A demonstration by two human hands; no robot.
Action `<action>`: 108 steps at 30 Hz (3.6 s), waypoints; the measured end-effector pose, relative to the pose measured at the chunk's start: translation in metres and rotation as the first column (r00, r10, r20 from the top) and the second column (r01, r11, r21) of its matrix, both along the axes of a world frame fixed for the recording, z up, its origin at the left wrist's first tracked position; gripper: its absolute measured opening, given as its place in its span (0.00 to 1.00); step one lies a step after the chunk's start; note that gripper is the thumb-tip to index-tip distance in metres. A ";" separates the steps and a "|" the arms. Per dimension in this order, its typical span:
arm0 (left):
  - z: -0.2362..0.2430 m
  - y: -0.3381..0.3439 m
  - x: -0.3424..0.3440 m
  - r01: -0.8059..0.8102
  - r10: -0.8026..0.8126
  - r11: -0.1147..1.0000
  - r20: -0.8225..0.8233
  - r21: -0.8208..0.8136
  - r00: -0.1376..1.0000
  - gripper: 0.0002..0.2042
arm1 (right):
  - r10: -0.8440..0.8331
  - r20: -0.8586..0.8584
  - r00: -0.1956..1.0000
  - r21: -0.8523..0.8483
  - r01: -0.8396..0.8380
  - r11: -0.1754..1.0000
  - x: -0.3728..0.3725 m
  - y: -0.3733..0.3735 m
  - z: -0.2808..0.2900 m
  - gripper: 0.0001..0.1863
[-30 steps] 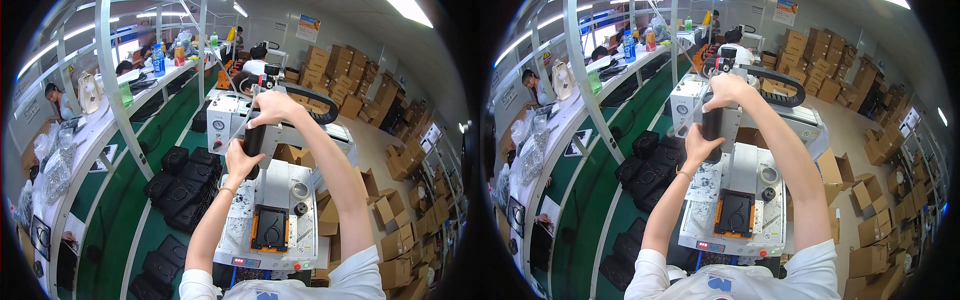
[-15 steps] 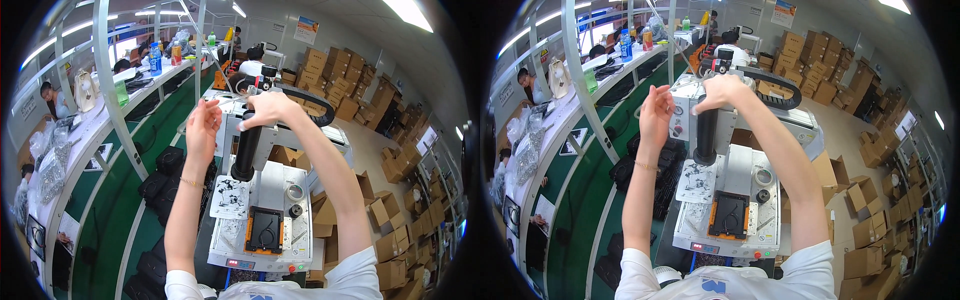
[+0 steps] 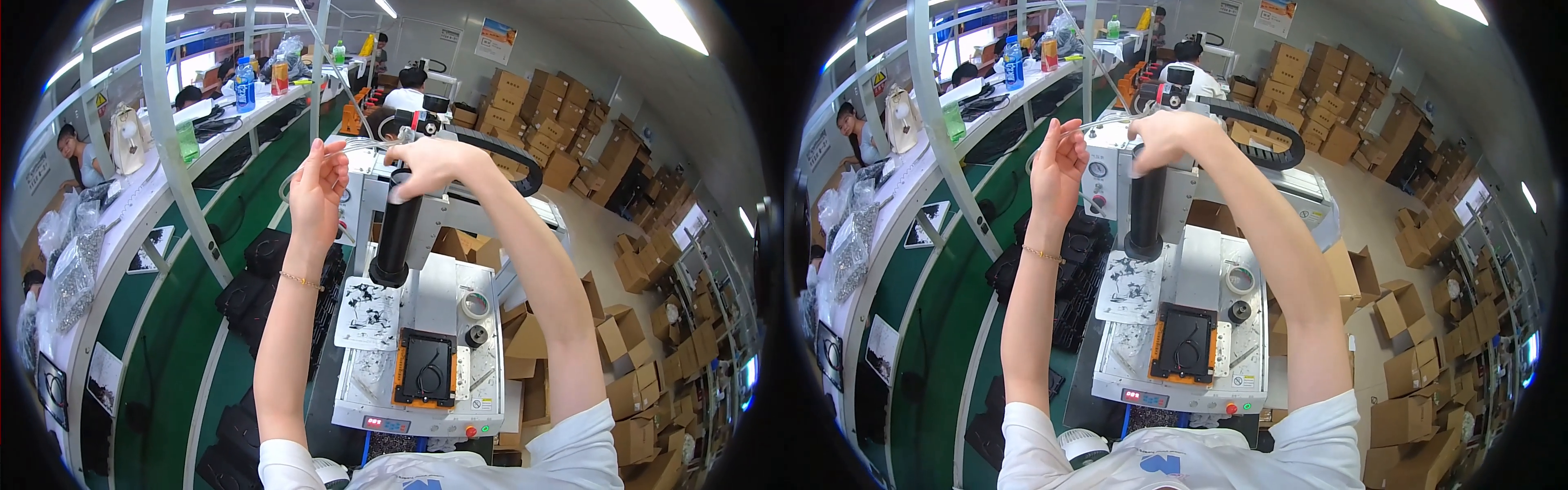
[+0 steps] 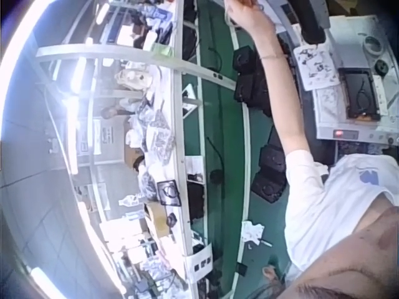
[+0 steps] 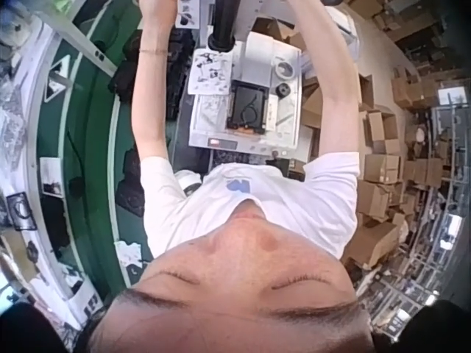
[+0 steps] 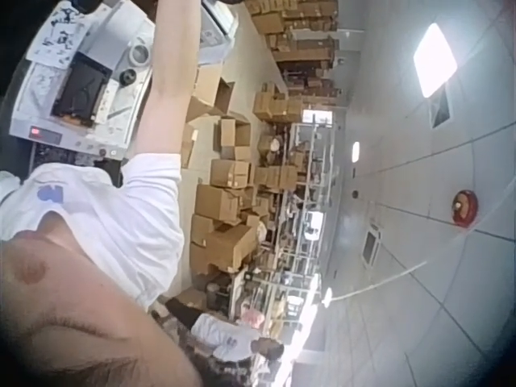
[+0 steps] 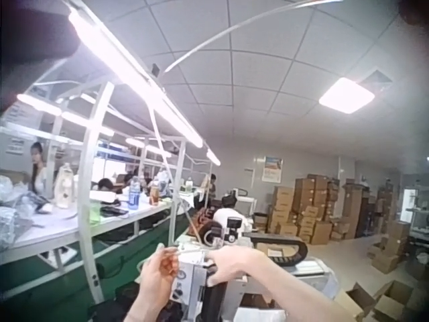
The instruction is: Replacing an empty sealant tube in an industrial dispensing machine and preparing it for use.
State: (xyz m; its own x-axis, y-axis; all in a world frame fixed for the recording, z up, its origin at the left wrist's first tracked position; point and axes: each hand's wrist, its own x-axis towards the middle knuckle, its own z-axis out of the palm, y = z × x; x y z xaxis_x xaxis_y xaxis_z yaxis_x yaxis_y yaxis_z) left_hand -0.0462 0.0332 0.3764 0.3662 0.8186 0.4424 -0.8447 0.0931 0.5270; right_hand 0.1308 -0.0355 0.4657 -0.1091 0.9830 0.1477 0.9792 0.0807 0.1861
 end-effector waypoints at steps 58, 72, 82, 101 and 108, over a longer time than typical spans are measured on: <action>0.011 0.003 0.003 -0.002 0.001 1.000 0.035 0.021 0.999 0.15 | -0.131 0.204 0.970 -0.143 0.162 0.976 -0.022 -0.002 0.006 0.37; 0.010 -0.003 0.006 0.011 -0.011 1.000 0.021 0.006 1.000 0.15 | -0.085 0.200 0.976 -0.114 0.109 0.987 -0.012 0.002 0.004 0.34; 0.002 -0.004 0.008 0.029 -0.029 0.998 0.003 0.048 1.000 0.15 | 0.160 0.121 0.980 -0.023 -0.158 0.987 -0.001 -0.004 -0.007 0.41; -0.008 -0.005 0.008 0.083 -0.084 0.996 0.026 0.038 0.996 0.14 | -0.301 -0.331 0.894 0.489 0.436 0.756 -0.037 0.026 -0.084 0.22; -0.007 -0.009 0.008 0.100 -0.100 0.995 -0.004 -0.003 0.995 0.15 | 0.418 -0.612 0.671 0.399 -0.195 0.896 0.018 0.006 -0.070 0.28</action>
State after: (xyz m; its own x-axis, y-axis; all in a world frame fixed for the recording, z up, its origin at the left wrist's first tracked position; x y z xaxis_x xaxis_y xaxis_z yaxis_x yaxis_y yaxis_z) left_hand -0.0382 0.0240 0.3693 0.4480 0.7790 0.4387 -0.8290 0.1783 0.5300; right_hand 0.1486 -0.0293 0.3961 -0.1589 0.8133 0.5598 0.7747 0.4542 -0.4400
